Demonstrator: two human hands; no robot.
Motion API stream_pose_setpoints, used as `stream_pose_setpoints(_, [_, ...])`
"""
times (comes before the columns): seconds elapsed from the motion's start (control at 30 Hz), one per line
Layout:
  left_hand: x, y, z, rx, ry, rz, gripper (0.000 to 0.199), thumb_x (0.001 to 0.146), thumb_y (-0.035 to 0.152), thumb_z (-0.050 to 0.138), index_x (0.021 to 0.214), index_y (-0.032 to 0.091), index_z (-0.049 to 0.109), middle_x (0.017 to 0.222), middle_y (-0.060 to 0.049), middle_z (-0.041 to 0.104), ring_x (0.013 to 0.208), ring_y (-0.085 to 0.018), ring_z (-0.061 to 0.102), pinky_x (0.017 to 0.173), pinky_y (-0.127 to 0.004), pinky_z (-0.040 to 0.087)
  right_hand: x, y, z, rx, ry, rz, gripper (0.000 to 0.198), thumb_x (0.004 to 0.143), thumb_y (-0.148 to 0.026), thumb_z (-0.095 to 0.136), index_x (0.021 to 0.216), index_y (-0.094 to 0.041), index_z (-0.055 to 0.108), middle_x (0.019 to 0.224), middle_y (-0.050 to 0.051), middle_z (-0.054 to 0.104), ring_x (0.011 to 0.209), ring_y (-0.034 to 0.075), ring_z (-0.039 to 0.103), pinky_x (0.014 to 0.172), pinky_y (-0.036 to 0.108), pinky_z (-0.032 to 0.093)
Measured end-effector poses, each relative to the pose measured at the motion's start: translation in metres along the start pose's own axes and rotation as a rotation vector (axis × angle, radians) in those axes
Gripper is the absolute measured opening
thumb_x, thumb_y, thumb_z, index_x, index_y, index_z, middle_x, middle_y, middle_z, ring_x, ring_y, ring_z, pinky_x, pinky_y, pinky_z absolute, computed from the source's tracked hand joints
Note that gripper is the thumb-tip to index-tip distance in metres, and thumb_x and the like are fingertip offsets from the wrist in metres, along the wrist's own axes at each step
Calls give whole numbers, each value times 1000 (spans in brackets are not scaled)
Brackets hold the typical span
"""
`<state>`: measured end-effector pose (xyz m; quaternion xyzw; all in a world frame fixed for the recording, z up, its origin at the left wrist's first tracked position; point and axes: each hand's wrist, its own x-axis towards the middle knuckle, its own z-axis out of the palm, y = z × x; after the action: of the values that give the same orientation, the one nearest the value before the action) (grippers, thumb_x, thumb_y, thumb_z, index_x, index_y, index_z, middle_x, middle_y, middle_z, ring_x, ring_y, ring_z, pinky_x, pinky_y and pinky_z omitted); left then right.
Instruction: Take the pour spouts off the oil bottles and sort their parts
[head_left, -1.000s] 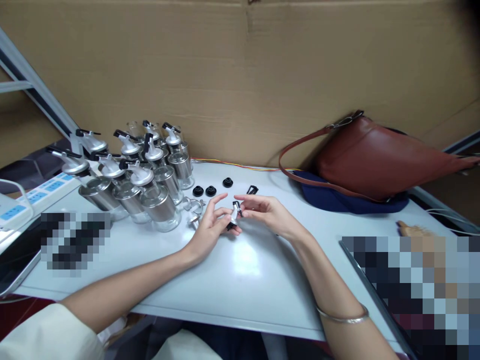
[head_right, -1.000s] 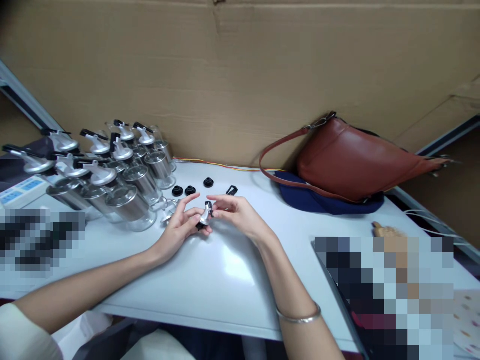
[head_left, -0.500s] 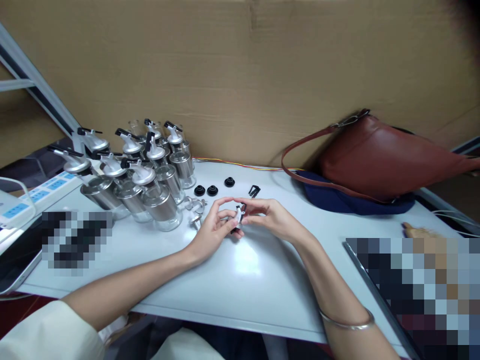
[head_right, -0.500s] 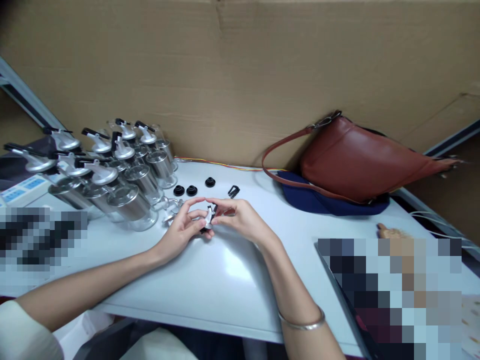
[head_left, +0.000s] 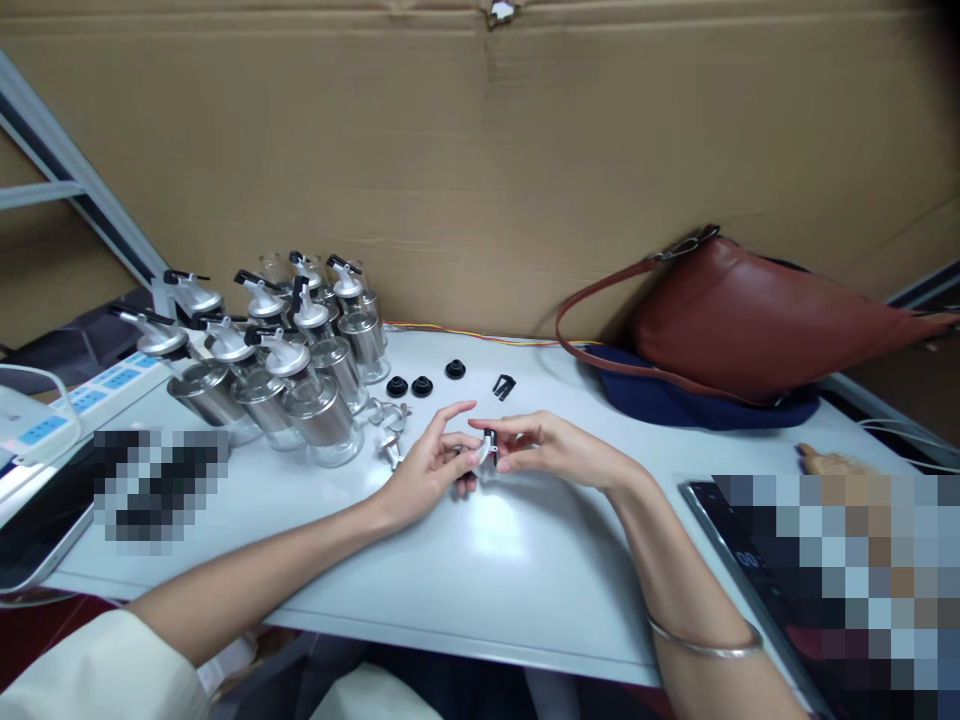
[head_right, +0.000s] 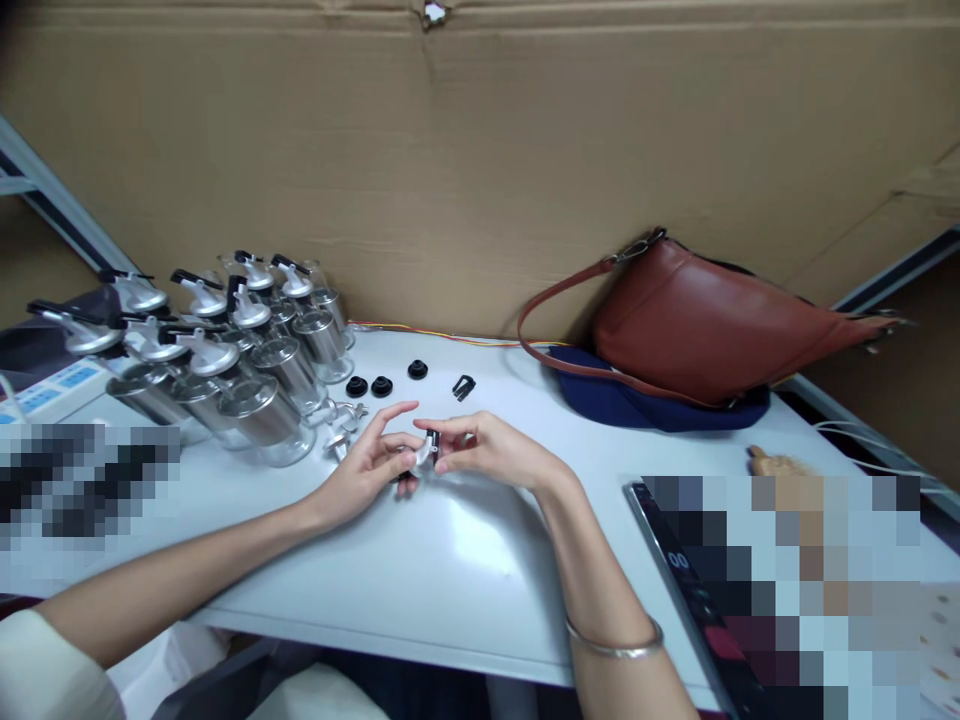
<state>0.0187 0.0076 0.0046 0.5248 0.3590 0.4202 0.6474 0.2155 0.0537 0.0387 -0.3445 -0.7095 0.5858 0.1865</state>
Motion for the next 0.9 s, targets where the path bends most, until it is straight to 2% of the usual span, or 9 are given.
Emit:
stream_pose_setpoints(0.13, [1,0,0,38,67,73,62,81,41,63,130,28,27,107,-5,54,59,-7,59,55,-22,47,2,0,3,34,111,-34,41,66,-22,74,107,-19,70,67,-5,56,63,10,50,66,25,43])
stream_pose_setpoints(0.27, [2,-2,1,134,133,190,47,87,42,54,124,26,29,115,-8,49,60,-7,59,53,-22,47,3,-2,9,45,190,-93,29,61,-22,77,89,-18,69,75,-2,60,67,12,54,67,26,44])
stream_pose_setpoints(0.43, [-3,10,-3,507,175,292,37,92,37,44,125,24,32,120,-10,49,67,-10,59,57,-25,48,4,-3,16,159,228,-187,27,65,-30,77,83,-19,61,84,1,61,79,16,58,72,28,47])
stream_pose_setpoints(0.53, [-14,44,-12,894,237,441,31,91,32,45,121,23,41,117,-9,54,76,-13,60,66,-28,49,4,-4,15,247,385,-245,29,66,-34,78,82,-20,58,93,3,62,90,18,58,79,31,48])
stream_pose_setpoints(0.67, [-14,128,-39,1281,423,621,22,92,26,40,107,19,54,102,-6,62,79,-15,59,75,-30,48,4,-9,13,497,604,-343,37,61,-34,82,71,-20,50,106,5,63,100,21,58,83,37,50])
stream_pose_setpoints(0.73, [5,173,-58,1426,526,541,24,90,25,43,107,16,56,101,-7,64,88,-18,60,80,-31,47,6,-12,13,603,680,-360,42,58,-34,84,69,-20,46,101,5,66,98,21,61,78,36,52])
stream_pose_setpoints(0.8, [34,210,-76,1582,527,314,31,89,23,42,116,15,54,110,-10,64,101,-19,59,89,-31,44,8,-13,12,654,734,-337,45,55,-39,84,72,-21,47,89,4,68,86,20,64,62,28,52])
stream_pose_setpoints(0.83, [51,223,-84,1643,501,124,35,88,24,43,121,17,52,116,-9,63,107,-20,58,92,-31,42,10,-13,12,662,760,-318,47,54,-42,84,73,-21,48,83,4,68,76,18,64,52,23,47])
stream_pose_setpoints(0.9, [82,238,-94,1652,474,-50,33,81,25,55,111,15,62,108,-12,67,104,-27,60,89,-35,44,12,-10,10,661,808,-293,49,54,-49,82,75,-21,48,71,1,64,59,13,58,39,16,33])
